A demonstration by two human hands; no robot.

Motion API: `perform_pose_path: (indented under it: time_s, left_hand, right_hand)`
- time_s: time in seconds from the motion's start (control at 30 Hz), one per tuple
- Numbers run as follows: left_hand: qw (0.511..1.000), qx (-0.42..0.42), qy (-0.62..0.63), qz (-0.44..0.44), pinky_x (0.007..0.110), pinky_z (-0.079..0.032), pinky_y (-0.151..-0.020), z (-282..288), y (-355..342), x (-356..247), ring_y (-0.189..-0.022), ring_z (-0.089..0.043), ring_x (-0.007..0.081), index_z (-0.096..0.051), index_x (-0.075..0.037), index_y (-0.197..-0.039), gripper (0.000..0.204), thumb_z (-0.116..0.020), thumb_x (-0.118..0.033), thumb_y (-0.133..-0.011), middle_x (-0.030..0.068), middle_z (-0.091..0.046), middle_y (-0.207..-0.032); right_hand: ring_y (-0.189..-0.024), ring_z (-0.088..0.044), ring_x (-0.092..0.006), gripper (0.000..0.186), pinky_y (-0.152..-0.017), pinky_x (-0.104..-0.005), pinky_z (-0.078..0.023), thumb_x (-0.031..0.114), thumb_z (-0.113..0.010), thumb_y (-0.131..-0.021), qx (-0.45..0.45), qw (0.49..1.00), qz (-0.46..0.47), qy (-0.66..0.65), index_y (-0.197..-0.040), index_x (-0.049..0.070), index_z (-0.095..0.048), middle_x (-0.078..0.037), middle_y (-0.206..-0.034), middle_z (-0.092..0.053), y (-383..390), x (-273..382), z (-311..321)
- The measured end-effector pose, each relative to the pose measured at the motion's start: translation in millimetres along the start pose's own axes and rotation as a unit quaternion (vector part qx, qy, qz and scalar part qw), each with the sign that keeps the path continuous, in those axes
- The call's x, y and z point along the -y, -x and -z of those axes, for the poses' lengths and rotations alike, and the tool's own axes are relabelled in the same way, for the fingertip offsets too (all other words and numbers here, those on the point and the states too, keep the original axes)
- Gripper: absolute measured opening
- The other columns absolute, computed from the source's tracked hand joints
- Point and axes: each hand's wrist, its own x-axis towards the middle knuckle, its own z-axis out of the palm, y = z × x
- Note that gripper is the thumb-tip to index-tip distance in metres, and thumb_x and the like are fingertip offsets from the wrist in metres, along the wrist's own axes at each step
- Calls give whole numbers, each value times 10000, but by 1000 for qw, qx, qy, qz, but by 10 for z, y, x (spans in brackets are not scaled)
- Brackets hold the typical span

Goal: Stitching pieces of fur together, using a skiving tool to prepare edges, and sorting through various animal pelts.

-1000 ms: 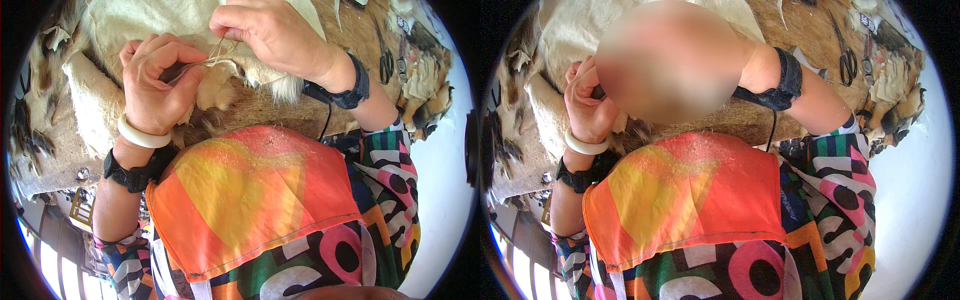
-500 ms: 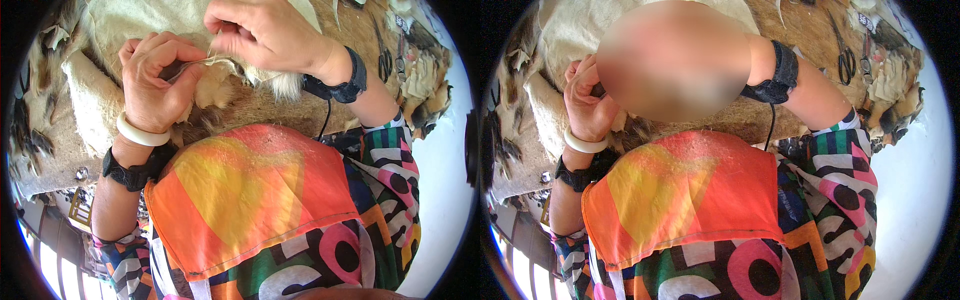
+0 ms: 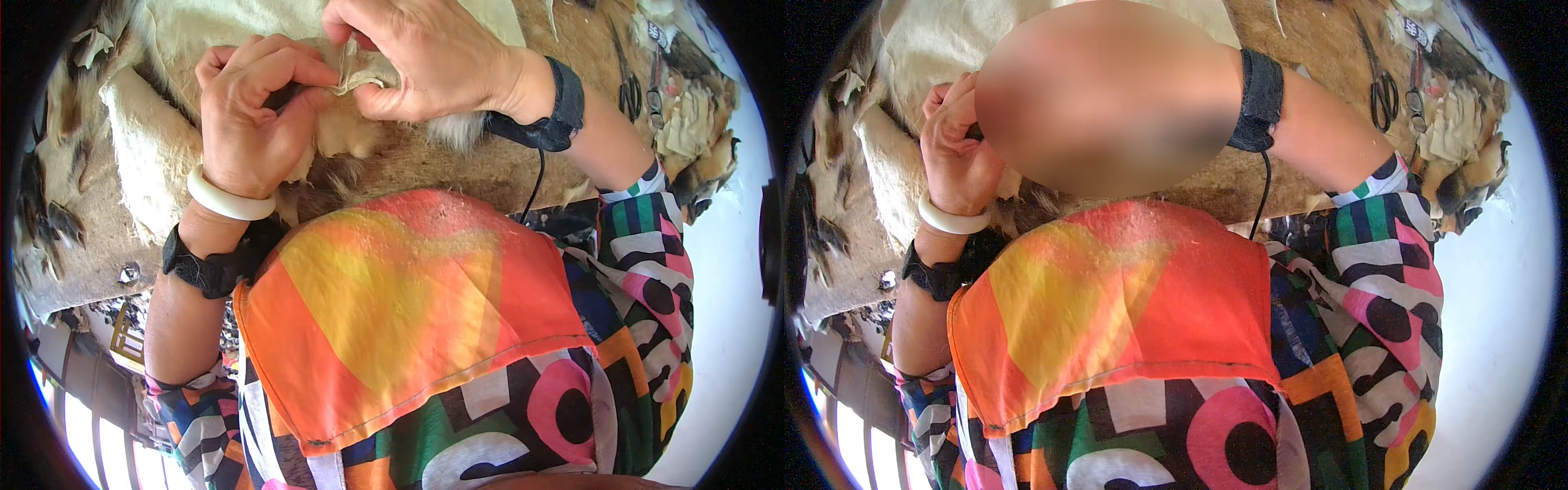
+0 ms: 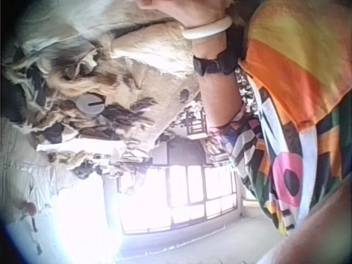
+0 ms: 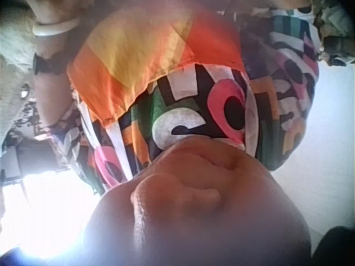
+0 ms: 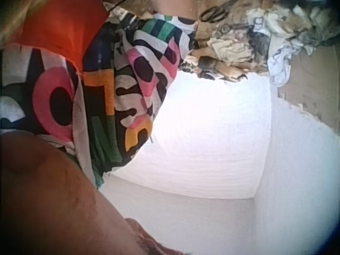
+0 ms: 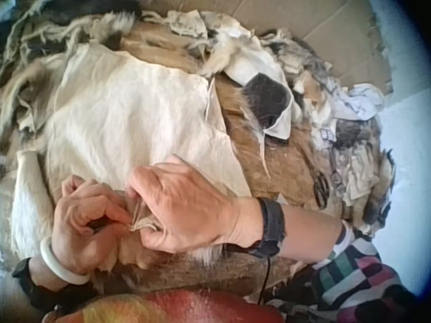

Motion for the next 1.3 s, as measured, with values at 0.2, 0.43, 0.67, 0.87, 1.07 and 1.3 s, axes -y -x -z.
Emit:
perform_pose_path:
  time_s: [0.2,0.43,0.67,0.87,1.07,1.3]
  left_hand:
    - [1000,2,-2,0,321,-319,-902,-13,-5,4,-842,-623,143,-675,-125,-780,113,-720,-65,-696,-38,-685,-856]
    - [1000,-23,-14,-7,323,-308,-893,-43,-19,15,-775,-597,146,-664,-127,-770,90,-703,-85,-701,-45,-648,-793]
    - [999,-53,6,9,340,-321,-882,-39,18,17,-801,-609,172,-685,-122,-817,78,-690,-130,-740,-27,-626,-762]
    - [998,-59,-34,8,337,-333,-965,-48,50,81,-922,-603,191,-687,-100,-924,160,-691,-167,-779,11,-670,-931]
    - [979,-75,169,85,343,-344,-958,-81,68,107,-921,-625,205,-701,-106,-906,150,-723,-150,-764,21,-699,-958]
    - [999,10,-29,28,319,-326,-928,46,50,42,-902,-608,157,-687,-110,-812,93,-738,-125,-737,-7,-683,-896]
  right_hand:
    - [-661,-563,-304,331,-688,-389,-408,109,-640,-671,20,999,-28,-9,-911,66,-417,-84,-697,-518,-7,5,-29]
    - [-653,-550,-246,226,-661,-348,-404,76,-614,-758,-11,995,92,29,-925,80,-462,-66,-715,-508,38,103,-106]
    - [-842,-585,-196,133,-705,-336,-420,132,-630,-786,-136,960,138,200,-907,98,-589,-41,-888,-575,38,299,-197]
    - [-998,-580,-184,80,-780,-344,-430,133,-635,-776,-201,934,258,142,-847,104,-655,-14,-988,-613,-78,178,-252]
    - [-933,-582,-159,92,-803,-321,-471,155,-562,-941,-162,959,94,-212,-938,72,-602,-6,-907,-604,-115,355,-112]
    - [-686,-511,-67,164,-580,-218,-455,229,-482,-1041,-107,860,-78,-493,-1000,71,-502,-16,-787,-543,-222,282,729]
